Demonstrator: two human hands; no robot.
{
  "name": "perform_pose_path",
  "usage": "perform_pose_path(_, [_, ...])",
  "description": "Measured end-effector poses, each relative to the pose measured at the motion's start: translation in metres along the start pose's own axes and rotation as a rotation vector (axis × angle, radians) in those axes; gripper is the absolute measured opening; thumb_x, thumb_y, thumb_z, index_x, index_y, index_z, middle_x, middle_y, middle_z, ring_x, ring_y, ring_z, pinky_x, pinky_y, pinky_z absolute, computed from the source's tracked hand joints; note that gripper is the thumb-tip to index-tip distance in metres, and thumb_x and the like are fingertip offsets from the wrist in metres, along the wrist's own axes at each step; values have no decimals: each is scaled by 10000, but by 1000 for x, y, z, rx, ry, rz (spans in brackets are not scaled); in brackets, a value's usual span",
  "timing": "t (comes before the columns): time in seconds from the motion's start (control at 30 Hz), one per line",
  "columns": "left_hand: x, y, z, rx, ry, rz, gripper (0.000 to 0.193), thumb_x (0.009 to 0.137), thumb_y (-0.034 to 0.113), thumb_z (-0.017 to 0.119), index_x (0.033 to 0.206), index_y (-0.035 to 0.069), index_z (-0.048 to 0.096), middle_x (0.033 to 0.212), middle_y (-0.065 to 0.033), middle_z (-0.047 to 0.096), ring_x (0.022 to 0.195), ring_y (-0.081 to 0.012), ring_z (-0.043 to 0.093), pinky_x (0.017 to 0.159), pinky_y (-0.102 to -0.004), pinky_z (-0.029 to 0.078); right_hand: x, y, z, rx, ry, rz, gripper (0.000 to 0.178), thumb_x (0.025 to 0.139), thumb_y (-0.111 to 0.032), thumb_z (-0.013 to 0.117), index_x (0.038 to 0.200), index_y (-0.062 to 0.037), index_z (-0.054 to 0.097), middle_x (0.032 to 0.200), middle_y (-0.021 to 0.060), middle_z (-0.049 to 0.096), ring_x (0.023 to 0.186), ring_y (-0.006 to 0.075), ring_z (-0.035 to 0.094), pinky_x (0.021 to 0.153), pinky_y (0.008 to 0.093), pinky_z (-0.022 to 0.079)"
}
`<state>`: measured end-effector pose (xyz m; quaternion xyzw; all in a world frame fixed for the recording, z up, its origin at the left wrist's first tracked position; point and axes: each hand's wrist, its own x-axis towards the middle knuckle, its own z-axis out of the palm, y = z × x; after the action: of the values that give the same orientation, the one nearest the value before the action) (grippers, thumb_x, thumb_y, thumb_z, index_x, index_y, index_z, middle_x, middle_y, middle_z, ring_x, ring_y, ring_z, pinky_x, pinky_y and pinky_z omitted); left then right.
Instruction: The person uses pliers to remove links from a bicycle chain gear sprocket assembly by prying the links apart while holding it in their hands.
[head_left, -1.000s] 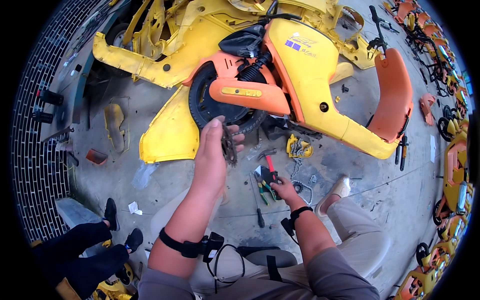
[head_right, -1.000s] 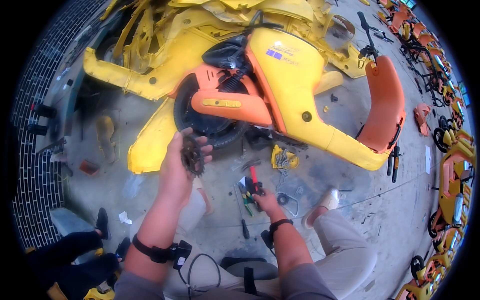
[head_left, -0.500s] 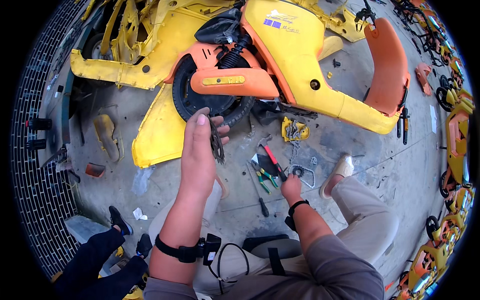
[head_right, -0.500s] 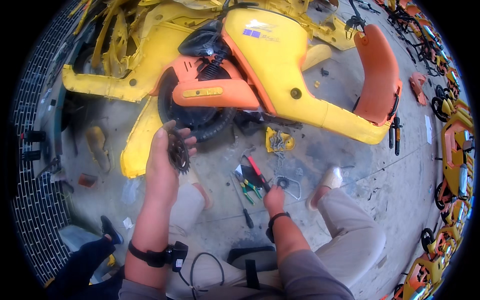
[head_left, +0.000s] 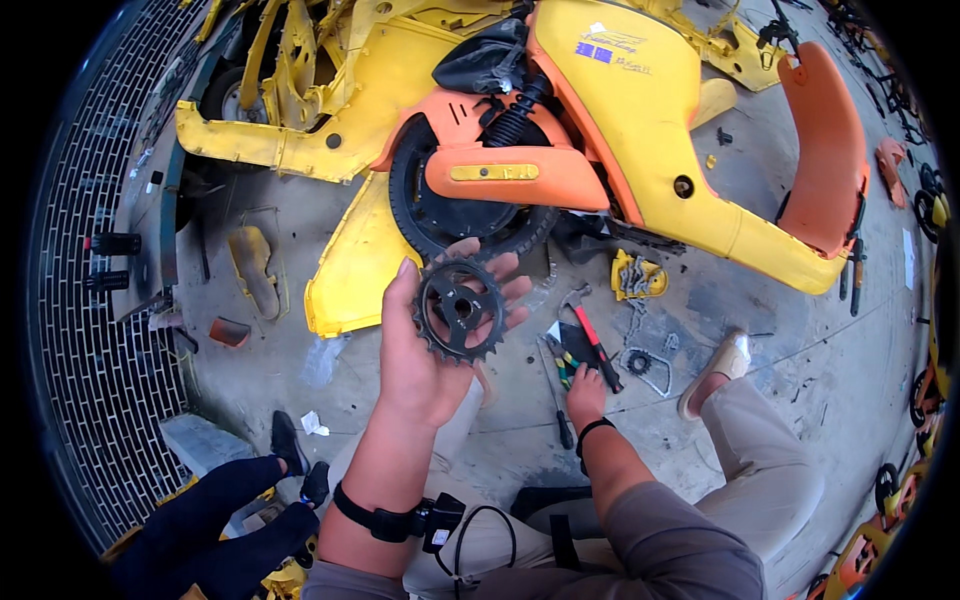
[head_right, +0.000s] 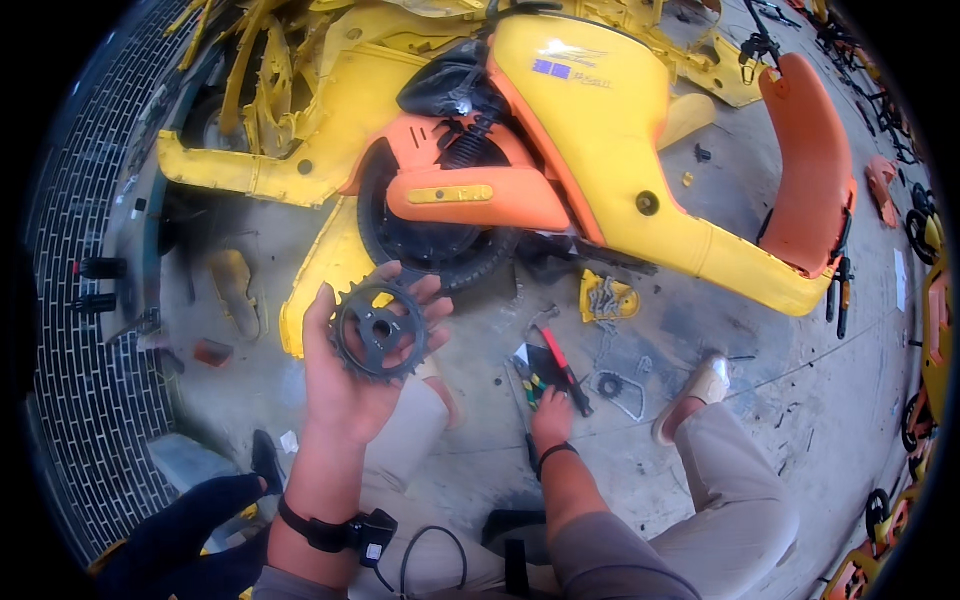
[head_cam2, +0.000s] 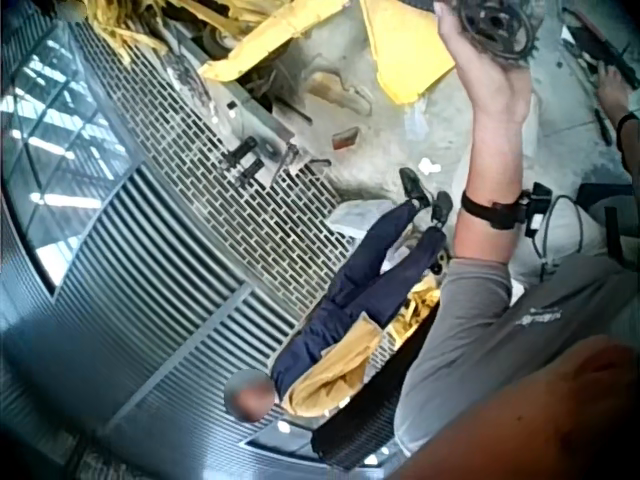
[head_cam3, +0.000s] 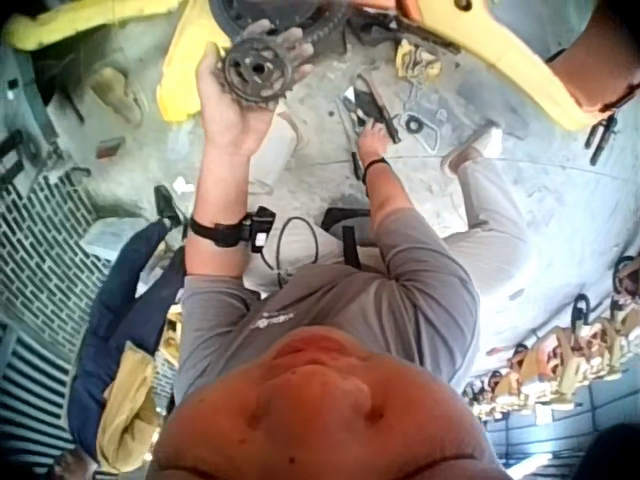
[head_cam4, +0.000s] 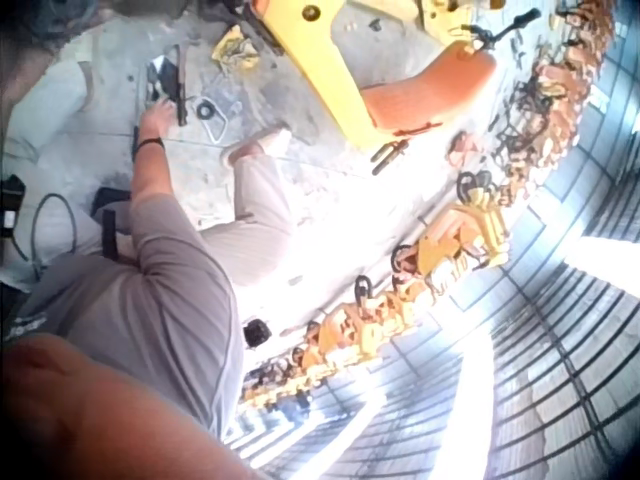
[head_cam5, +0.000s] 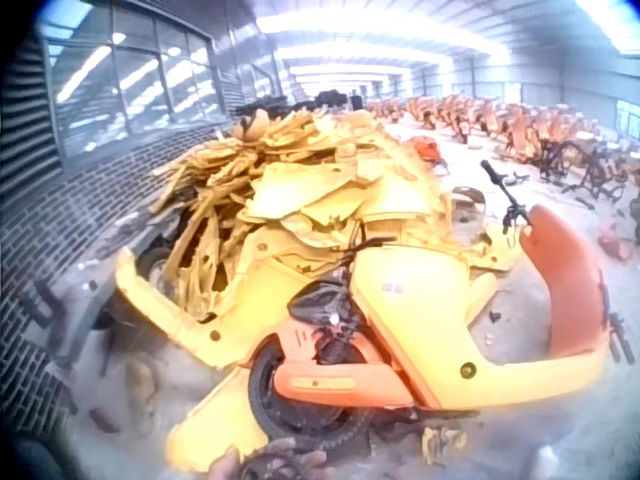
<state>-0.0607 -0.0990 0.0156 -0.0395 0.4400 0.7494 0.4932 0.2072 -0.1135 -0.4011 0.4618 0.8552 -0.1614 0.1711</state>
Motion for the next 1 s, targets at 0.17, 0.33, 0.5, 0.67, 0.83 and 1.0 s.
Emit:
perform_pose_path(0.17, [5, -2, 1, 1, -25, -17, 658, 1060, 567, 308, 1447, 65, 486, 1396, -255, 575, 1266, -388, 591, 1055, -505, 501, 11, -1, -8, 60, -141, 26, 459, 845, -172, 680, 1248, -23, 519, 1165, 179, 611, 1080, 324, 647, 830, 434, 554])
perform_pose_path(0.33, [2, -2, 9, -8, -81, -1, 621, 1061, 538, 340, 1428, 66, 509, 1386, -224, 594, 1249, -364, 605, 1042, -509, 505, 36, -13, -89, 677, -710, 311, 369, 813, -183, 645, 1089, 58, 599, 995, 214, 685, 803, 292, 688, 670, 382, 551])
perform_pose_path(0.5, [6, -12, 27, 2, -188, -2, 595, 1069, 515, 356, 1404, 59, 543, 1357, -187, 628, 1213, -352, 632, 1017, -492, 524, 31, 23, -207, 1146, -770, 205, 291, 816, -68, 606, 1091, 15, 563, 863, 134, 651, 598, 219, 643, 537, 379, 515])
perform_pose_path(0.67, [0, -26, 45, 49, -297, 27, 573, 1071, 490, 382, 1399, 51, 550, 1345, -166, 641, 1173, -324, 661, 965, -460, 564, -22, 53, -378, 1169, -629, -189, 465, 821, -78, 605, 1278, -17, 547, 1017, 89, 697, 850, 167, 650, 703, 331, 526])
perform_pose_path(0.83, [-16, -45, 61, 114, -422, 13, 560, 1078, 440, 381, 1429, 22, 503, 1343, -166, 630, 1180, -286, 649, 996, -441, 546, -97, 72, -467, 1212, -655, -293, 600, 807, -14, 558, 1405, -36, 513, 1188, 94, 667, 1019, 179, 627, 874, 338, 518])
perform_pose_path(1.0, [-25, -61, 67, 237, -406, 73, 601, 1066, 488, 377, 1443, 39, 511, 1370, -188, 611, 1230, -319, 624, 1049, -478, 513, -109, 74, -462, 1180, -592, -399, 588, 804, -9, 552, 1389, -7, 496, 1176, 119, 623, 1067, 231, 621, 944, 392, 509])
